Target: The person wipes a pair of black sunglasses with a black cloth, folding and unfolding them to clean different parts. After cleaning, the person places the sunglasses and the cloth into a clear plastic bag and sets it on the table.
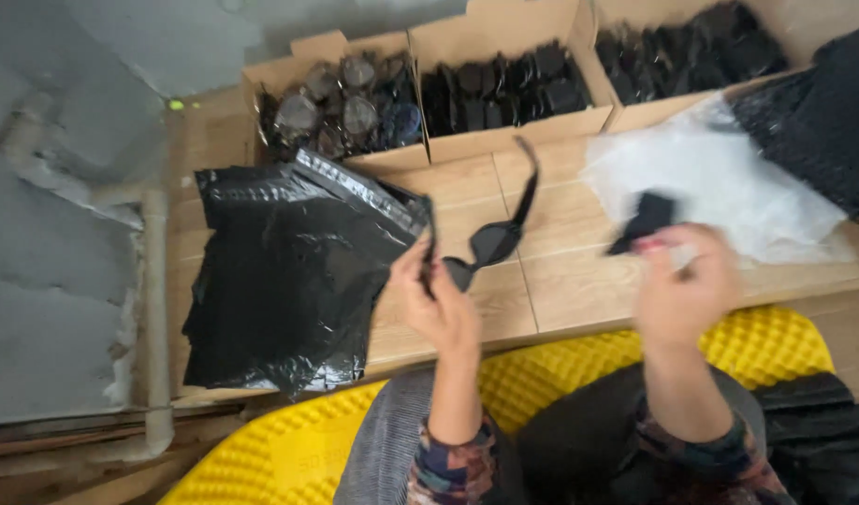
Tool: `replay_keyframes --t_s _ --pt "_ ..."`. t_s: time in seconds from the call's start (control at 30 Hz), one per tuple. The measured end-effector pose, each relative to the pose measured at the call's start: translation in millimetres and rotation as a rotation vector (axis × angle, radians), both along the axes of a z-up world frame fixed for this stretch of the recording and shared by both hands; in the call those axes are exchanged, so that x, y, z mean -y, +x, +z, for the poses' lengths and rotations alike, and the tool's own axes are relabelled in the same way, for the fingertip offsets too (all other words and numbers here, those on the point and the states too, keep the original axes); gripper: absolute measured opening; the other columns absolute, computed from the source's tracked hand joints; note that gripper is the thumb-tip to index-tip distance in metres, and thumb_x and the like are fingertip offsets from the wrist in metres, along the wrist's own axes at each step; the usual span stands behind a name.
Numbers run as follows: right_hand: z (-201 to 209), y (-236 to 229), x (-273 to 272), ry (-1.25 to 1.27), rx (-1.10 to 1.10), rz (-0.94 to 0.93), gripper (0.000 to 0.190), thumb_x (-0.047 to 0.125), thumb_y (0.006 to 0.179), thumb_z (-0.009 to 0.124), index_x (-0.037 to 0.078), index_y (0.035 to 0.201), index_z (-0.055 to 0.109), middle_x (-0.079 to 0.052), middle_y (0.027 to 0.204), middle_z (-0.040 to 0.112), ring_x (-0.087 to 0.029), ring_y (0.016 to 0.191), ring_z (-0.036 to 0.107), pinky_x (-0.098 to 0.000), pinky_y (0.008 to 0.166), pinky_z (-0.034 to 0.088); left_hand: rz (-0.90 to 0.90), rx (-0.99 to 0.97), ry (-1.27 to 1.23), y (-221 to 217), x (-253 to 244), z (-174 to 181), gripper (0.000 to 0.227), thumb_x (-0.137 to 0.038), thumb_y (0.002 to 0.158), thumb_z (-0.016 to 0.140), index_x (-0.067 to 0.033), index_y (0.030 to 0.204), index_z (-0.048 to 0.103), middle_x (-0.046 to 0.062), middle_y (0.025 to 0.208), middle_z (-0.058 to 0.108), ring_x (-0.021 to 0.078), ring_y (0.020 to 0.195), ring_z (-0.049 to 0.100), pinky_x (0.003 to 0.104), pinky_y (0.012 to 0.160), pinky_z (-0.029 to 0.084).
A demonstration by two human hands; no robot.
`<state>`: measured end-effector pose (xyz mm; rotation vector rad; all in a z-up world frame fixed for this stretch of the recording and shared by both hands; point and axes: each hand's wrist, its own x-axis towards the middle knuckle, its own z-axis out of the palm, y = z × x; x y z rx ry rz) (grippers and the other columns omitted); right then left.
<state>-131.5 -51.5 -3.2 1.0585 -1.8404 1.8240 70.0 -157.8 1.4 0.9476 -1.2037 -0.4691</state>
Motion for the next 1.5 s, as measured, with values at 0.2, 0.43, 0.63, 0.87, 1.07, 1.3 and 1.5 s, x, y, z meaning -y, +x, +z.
replay_keyframes --t_s 0.2,0.43,0.63,0.87,1.07,1.3,1.5 --pt "-23 51 27 0.427 -0.631 0.091 0.031 0.023 0.094 0.065 0.033 0.12 0.078 0.0 0.125 0.062 -0.028 0.119 0.055 -0.0508 0.108 0.039 -0.073 -0.077 -0.123 -35 -17 -1 0.013 -0.012 0.096 0.065 -0.0007 0.091 0.07 0.012 0.088 0.072 0.0291 0.084 0.071 0.036 0.081 0.056" --pt "-44 41 12 0.517 -0.757 -0.059 0.041 0.036 0.096 0.058 0.042 0.135 0.069 -0.035 0.149 0.046 -0.069 0.139 0.03 -0.0753 0.112 0.021 -0.106 -0.074 -0.078 -46 -27 0 0.012 -0.008 0.094 0.061 0.0002 0.089 0.069 0.015 0.088 0.07 0.0292 0.083 0.067 0.037 0.082 0.053" --pt "-32 27 5 0.439 -0.748 0.009 0.033 0.047 0.105 0.051 0.041 0.129 0.074 -0.038 0.152 0.04 -0.071 0.139 0.021 -0.0787 0.11 0.016 -0.18 -0.227 0.056 -43 -30 -22 0.016 -0.005 0.1 0.053 0.0013 0.088 0.061 0.016 0.089 0.066 0.0232 0.088 0.062 0.033 0.087 0.048" --pt "-50 -12 -23 0.308 -0.46 0.066 0.047 0.036 0.106 0.074 0.003 0.138 0.08 -0.009 0.175 -0.004 -0.029 0.166 -0.014 -0.0605 0.14 0.0 -0.727 -0.794 0.429 -60 -50 3 0.009 -0.016 0.105 0.058 -0.0065 0.103 0.058 0.014 0.104 0.067 0.0313 0.114 0.064 0.038 0.103 0.047" --pt "-59 24 -37 0.211 -0.445 0.154 0.134 0.055 0.08 0.102 0.021 0.168 0.007 -0.023 0.171 -0.015 -0.042 0.162 -0.014 -0.0738 0.132 -0.003 -0.882 -1.042 0.801 -62 -58 13 0.016 -0.028 0.101 0.061 -0.012 0.101 0.059 0.027 0.129 0.067 0.0379 0.128 0.062 0.05 0.115 0.045" --pt "-14 17 -24 0.144 -0.688 0.163 0.028 0.035 0.104 0.076 0.043 0.13 0.069 -0.007 0.174 0.008 -0.05 0.157 -0.011 -0.0793 0.125 -0.002 -0.915 -1.085 1.089 -64 -70 -5 0.018 -0.022 0.101 0.059 -0.0044 0.105 0.062 0.029 0.116 0.07 0.0339 0.104 0.07 0.039 0.1 0.057" --pt "-16 -5 -10 0.07 -0.823 0.21 0.029 0.043 0.104 0.084 0.047 0.129 0.07 -0.002 0.171 0.021 -0.043 0.16 -0.005 -0.0748 0.122 -0.009 -0.908 -0.996 1.125 -54 -65 12 0.033 -0.006 0.096 0.057 -0.0002 0.129 0.062 0.029 0.118 0.07 0.0362 0.108 0.07 0.039 0.099 0.057"
